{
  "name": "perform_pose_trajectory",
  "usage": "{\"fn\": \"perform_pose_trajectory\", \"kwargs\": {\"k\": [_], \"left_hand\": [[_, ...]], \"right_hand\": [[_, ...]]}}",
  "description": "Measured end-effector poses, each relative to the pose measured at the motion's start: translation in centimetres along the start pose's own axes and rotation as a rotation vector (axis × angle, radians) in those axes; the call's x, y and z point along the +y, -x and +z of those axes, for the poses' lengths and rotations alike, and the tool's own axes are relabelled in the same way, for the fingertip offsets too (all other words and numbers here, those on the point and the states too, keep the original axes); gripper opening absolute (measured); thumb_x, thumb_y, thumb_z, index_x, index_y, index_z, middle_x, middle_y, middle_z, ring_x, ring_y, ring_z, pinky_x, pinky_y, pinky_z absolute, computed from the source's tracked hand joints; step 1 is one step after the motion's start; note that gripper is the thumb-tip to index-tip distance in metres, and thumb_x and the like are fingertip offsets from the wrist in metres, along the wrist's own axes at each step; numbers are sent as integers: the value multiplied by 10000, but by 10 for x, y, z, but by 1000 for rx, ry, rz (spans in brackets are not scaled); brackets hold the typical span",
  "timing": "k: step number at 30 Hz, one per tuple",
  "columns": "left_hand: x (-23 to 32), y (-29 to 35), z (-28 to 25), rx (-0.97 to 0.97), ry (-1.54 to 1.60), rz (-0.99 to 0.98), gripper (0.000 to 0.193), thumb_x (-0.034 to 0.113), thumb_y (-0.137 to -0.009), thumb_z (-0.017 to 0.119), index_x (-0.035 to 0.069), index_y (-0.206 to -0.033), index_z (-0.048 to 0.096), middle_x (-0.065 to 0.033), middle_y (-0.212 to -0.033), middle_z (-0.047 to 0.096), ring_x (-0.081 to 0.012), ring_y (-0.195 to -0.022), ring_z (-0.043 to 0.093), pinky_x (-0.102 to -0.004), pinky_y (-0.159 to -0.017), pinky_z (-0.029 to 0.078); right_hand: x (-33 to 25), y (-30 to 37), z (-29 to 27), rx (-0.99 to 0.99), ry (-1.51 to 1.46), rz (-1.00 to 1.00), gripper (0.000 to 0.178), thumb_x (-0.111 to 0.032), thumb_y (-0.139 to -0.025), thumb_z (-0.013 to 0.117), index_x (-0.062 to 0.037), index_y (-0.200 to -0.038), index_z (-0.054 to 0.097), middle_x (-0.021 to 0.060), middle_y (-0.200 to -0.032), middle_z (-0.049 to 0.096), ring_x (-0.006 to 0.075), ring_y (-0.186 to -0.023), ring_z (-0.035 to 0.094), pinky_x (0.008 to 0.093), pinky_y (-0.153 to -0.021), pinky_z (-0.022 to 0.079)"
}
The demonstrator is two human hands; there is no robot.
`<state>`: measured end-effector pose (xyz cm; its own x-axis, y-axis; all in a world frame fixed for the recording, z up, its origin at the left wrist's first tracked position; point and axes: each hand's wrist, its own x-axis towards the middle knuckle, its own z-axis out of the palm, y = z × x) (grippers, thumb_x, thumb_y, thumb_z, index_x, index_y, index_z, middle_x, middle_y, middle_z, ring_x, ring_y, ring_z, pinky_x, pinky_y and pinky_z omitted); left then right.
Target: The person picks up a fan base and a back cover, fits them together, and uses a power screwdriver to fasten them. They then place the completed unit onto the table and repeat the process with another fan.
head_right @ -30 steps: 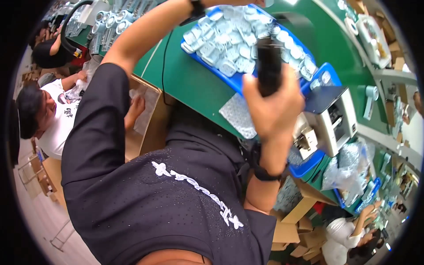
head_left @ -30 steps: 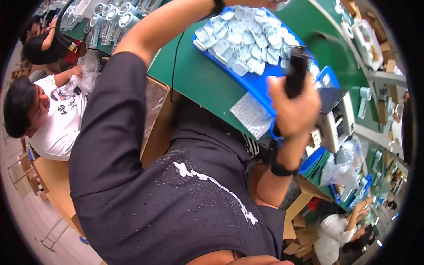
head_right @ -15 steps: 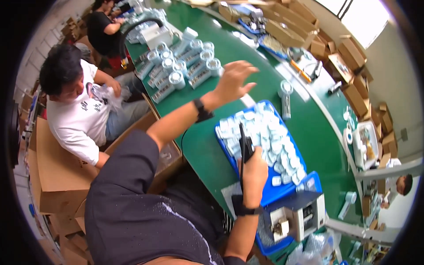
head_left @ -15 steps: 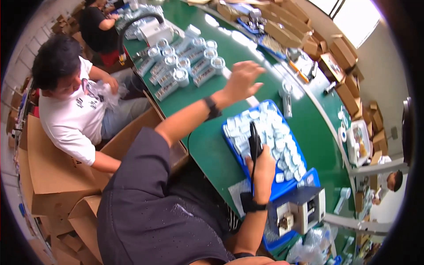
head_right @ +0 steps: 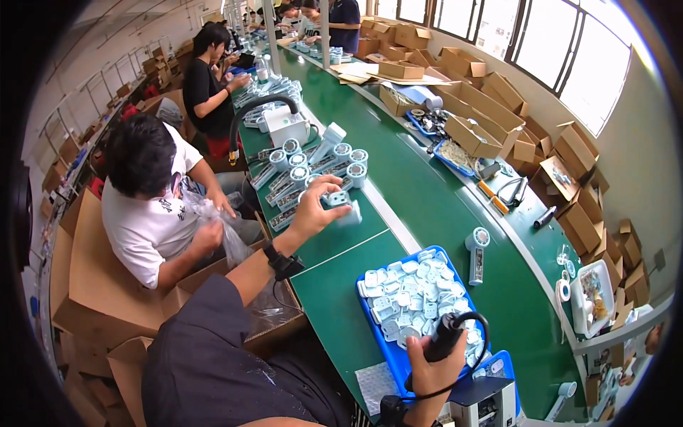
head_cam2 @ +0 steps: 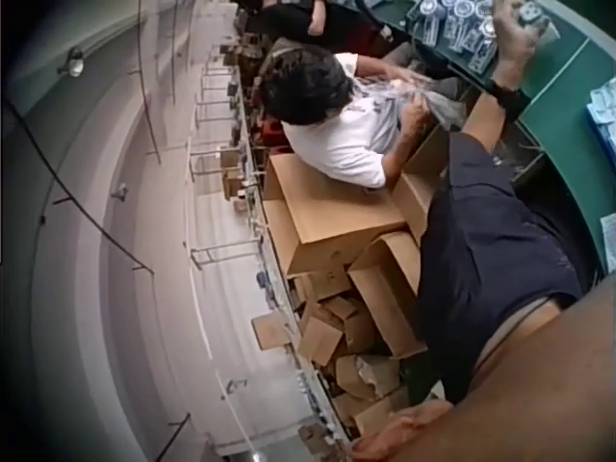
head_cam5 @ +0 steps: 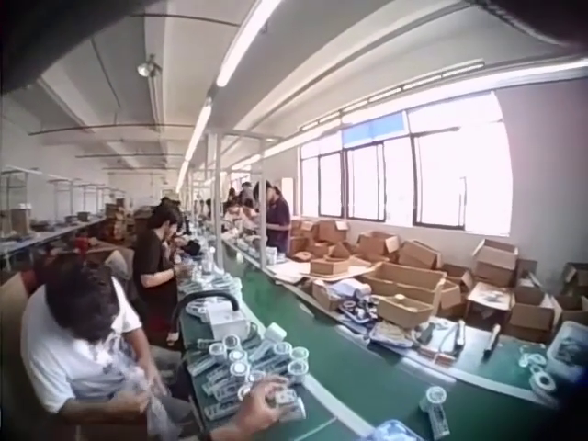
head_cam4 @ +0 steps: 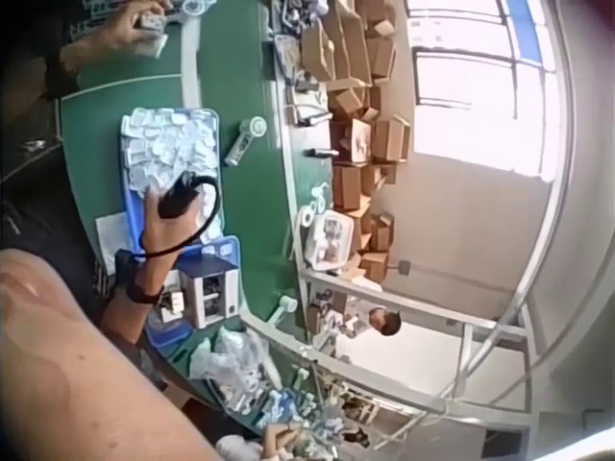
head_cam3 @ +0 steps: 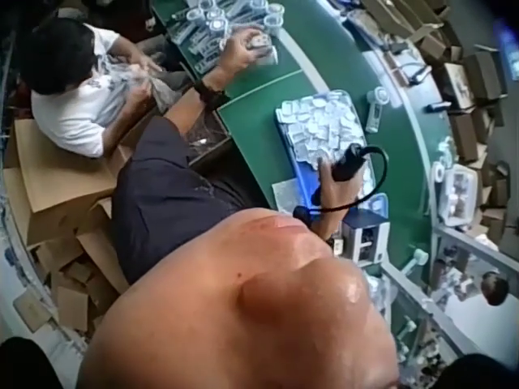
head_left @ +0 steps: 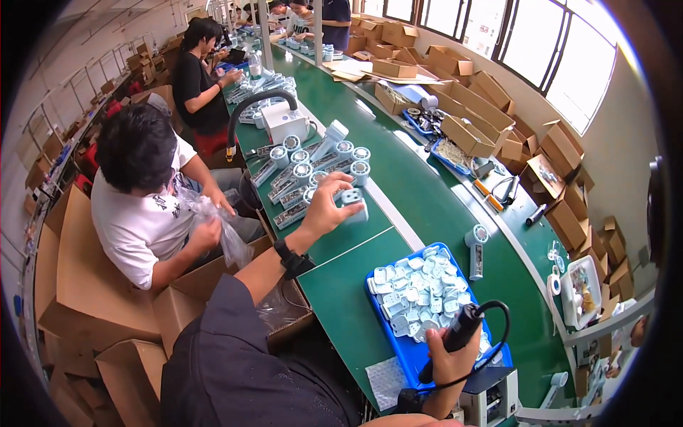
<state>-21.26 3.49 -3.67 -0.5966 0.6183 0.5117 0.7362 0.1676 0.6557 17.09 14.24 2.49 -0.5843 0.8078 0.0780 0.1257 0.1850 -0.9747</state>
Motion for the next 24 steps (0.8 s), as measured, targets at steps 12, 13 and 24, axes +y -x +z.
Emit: {"fn": "perform_pose_trajectory", "kwargs": {"k": [12,13,24], "left_hand": [[171,100,53,-892,1048,58,655,599,-922,635,8,-1191,554,-86,-1011,621,-191,-913,632,-337,-807,493],[179,108,59,-874,984,168,635,584,-904,654,7,-1153,564,-89,-973,619,-207,-879,632,-338,-779,491],[222,170,95,-1021,1030,412,377,322,-742,767,41,-960,641,-78,-767,635,-301,-663,643,-386,-573,488]], "right_hand": [[-20,49,-14,60,-340,226,682,-114,-748,853,-40,-1293,450,34,-815,597,107,-601,573,240,-541,463],[-15,56,-13,29,-339,234,680,-134,-743,868,-40,-1281,462,36,-828,600,104,-619,578,240,-555,467],[17,152,-42,313,-284,-230,567,-249,-802,859,-69,-1212,511,92,-858,626,189,-672,598,349,-648,507]]}}
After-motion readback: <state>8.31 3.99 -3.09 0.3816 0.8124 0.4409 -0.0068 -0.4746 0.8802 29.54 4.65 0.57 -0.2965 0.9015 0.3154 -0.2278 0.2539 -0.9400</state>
